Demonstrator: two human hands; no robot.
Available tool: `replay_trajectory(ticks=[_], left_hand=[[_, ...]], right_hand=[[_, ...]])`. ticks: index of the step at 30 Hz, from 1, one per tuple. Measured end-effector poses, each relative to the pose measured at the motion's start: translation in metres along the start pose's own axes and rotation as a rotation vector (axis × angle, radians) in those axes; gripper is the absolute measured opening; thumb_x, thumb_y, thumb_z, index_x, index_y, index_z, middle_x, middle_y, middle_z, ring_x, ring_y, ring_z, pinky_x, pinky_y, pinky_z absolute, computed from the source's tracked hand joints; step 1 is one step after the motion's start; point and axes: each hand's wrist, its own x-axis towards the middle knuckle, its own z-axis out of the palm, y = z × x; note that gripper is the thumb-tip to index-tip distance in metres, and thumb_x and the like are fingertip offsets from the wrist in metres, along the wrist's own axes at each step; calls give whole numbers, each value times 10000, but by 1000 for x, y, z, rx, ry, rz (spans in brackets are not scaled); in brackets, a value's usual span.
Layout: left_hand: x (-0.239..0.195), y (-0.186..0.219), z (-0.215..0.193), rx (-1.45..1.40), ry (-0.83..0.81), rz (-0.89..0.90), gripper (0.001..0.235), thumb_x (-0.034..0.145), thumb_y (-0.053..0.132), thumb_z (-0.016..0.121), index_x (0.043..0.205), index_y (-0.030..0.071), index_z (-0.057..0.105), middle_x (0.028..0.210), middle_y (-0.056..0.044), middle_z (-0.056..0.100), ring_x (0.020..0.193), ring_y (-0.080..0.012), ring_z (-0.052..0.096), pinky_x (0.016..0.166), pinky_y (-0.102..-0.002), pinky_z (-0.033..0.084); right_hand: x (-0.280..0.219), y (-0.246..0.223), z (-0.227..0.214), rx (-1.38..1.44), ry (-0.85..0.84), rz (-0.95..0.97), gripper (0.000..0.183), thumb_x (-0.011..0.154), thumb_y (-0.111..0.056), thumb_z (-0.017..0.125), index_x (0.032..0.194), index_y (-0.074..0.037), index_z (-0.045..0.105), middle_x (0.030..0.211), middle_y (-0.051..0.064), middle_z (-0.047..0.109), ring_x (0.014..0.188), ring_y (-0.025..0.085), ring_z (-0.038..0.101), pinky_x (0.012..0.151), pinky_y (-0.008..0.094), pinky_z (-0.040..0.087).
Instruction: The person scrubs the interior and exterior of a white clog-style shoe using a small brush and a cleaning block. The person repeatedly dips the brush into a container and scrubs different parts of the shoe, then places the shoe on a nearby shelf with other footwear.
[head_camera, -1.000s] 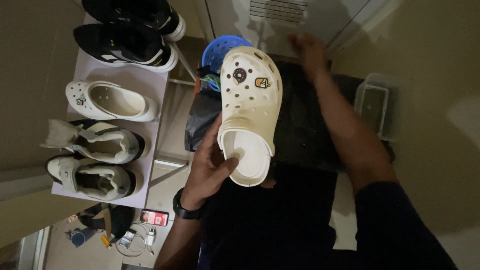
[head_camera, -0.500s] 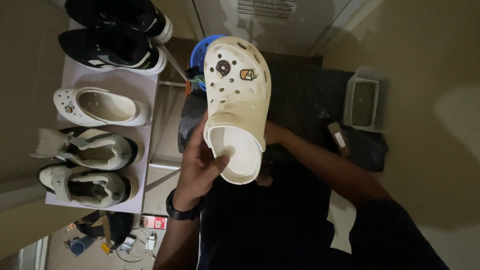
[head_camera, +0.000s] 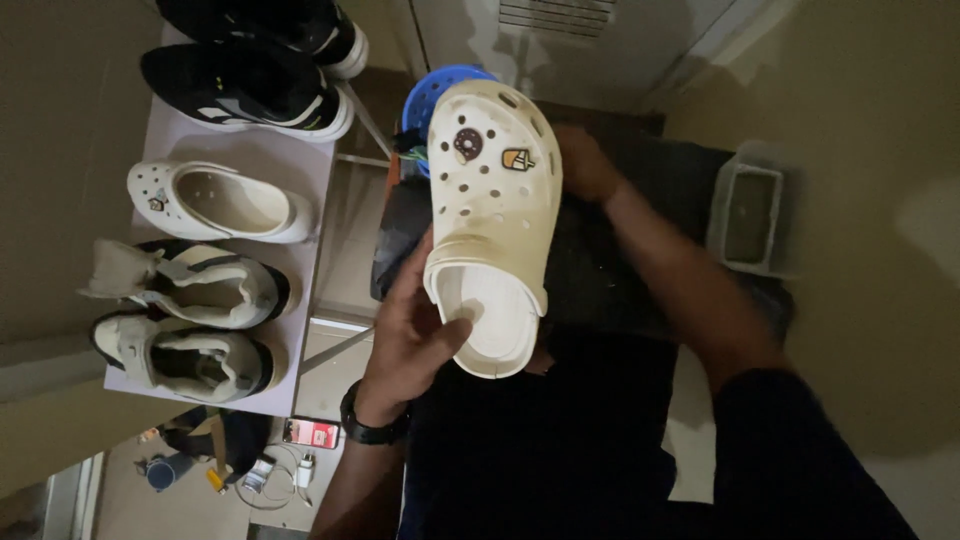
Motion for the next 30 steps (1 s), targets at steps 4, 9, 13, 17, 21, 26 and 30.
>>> replay_trajectory(ticks=[4, 9, 13, 17, 21, 26, 30], left_hand=[[-1, 2, 4, -15, -13, -5, 919, 828, -29, 689, 1633, 18, 248, 1487, -184, 520, 1279, -231, 525, 1003, -374, 544], [-4, 8, 14, -8, -65, -56, 815, 986, 158, 713, 1636, 91, 227, 1670, -133, 345, 1526, -269, 380, 1253, -443, 379], [2, 6, 20, -30, -105, -7, 780, 1003, 85, 687, 1639, 74, 235, 1702, -126, 299, 1568, -265, 340, 1297, -449, 325], [11, 1, 25, 2, -136, -26, 788, 1000, 121, 672, 1632, 32, 210, 1691, -142, 305, 1558, -269, 343, 1286, -433, 317], [28, -14, 24, -65, -157, -21, 862, 895, -28, 659, 1641, 20, 231, 1534, -203, 499, 1337, -278, 515, 1048, -428, 527], [40, -23, 25, -54, -178, -18, 869, 887, -36, 666, 1638, 11, 230, 1523, -217, 506, 1329, -285, 520, 1039, -426, 526], [49, -32, 27, -66, -200, 2, 866, 900, -37, 675, 1640, 10, 227, 1508, -223, 519, 1301, -268, 522, 1029, -431, 531]], right_hand=[[21, 29, -7, -8, -7, 4, 219, 972, -131, 713, 1181, -145, 780, 1261, 134, 727, 1260, 358, 628, 1117, 470, 456], [40, 40, -29, 621, -208, 141, 515, 1016, -407, 531, 1459, -144, 543, 1524, 88, 568, 1433, 256, 540, 1155, 442, 443], [60, 84, -44, 213, 99, 246, 736, 979, -578, 591, 1514, -89, 467, 1593, 169, 416, 1418, 344, 461, 1145, 499, 387], [25, 44, -61, -271, 105, -382, 220, 1042, -147, 647, 1204, -47, 758, 1061, 140, 754, 932, 288, 689, 742, 422, 485], [-27, -14, -38, -80, 145, 740, 219, 929, -301, 746, 1107, -189, 806, 1039, 59, 783, 1003, 283, 750, 744, 389, 619], [-161, 91, -1, -240, -80, -31, 268, 994, -236, 622, 1122, -43, 757, 1094, 222, 725, 1058, 420, 684, 873, 487, 558], [-182, 63, 4, 672, -193, -54, 247, 973, -244, 651, 839, -72, 767, 821, 77, 722, 760, 184, 638, 687, 368, 520]])
